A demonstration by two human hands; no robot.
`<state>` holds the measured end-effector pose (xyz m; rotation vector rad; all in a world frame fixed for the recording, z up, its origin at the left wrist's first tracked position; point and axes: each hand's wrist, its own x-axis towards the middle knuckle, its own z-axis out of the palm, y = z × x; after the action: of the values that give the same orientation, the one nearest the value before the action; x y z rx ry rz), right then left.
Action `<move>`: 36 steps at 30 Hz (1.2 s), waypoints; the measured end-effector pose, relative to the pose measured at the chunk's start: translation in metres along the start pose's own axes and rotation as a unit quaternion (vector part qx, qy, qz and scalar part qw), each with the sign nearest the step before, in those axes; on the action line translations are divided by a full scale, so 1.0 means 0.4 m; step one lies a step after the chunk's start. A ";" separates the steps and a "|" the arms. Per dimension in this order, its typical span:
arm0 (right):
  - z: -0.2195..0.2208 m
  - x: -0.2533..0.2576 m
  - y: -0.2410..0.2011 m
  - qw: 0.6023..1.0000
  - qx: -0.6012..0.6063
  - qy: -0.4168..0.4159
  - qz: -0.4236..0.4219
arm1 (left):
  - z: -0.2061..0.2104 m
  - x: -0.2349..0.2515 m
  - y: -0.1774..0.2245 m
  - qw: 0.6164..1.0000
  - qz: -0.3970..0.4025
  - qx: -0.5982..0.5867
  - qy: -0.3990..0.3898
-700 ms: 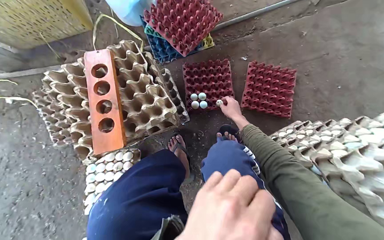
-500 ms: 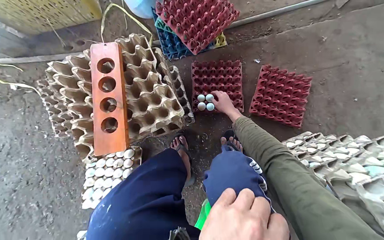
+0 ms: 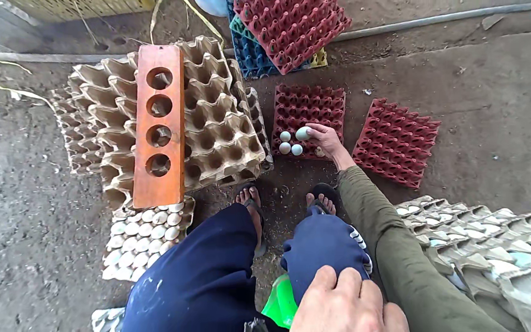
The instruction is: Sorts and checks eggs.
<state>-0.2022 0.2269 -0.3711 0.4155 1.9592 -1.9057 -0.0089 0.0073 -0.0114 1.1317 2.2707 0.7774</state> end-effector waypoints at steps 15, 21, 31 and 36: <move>0.127 -0.012 0.038 0.814 -0.572 -0.101 0.024 | -0.001 0.019 0.019 0.999 0.039 0.008 0.016; 0.090 -0.023 0.028 0.905 -0.422 -0.055 0.013 | -0.004 0.023 0.014 0.999 0.041 0.000 0.010; 0.061 -0.162 -0.084 0.990 0.081 -0.070 0.089 | 0.008 0.021 0.018 0.998 0.065 -0.024 -0.003; 0.136 -0.046 -0.015 0.910 -0.415 -0.022 -0.008 | -0.001 0.018 0.025 0.997 0.050 -0.057 -0.005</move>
<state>-0.1854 0.1732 -0.3582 0.0988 2.4912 -0.9071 -0.0073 0.0180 -0.0056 1.2000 2.1459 0.9249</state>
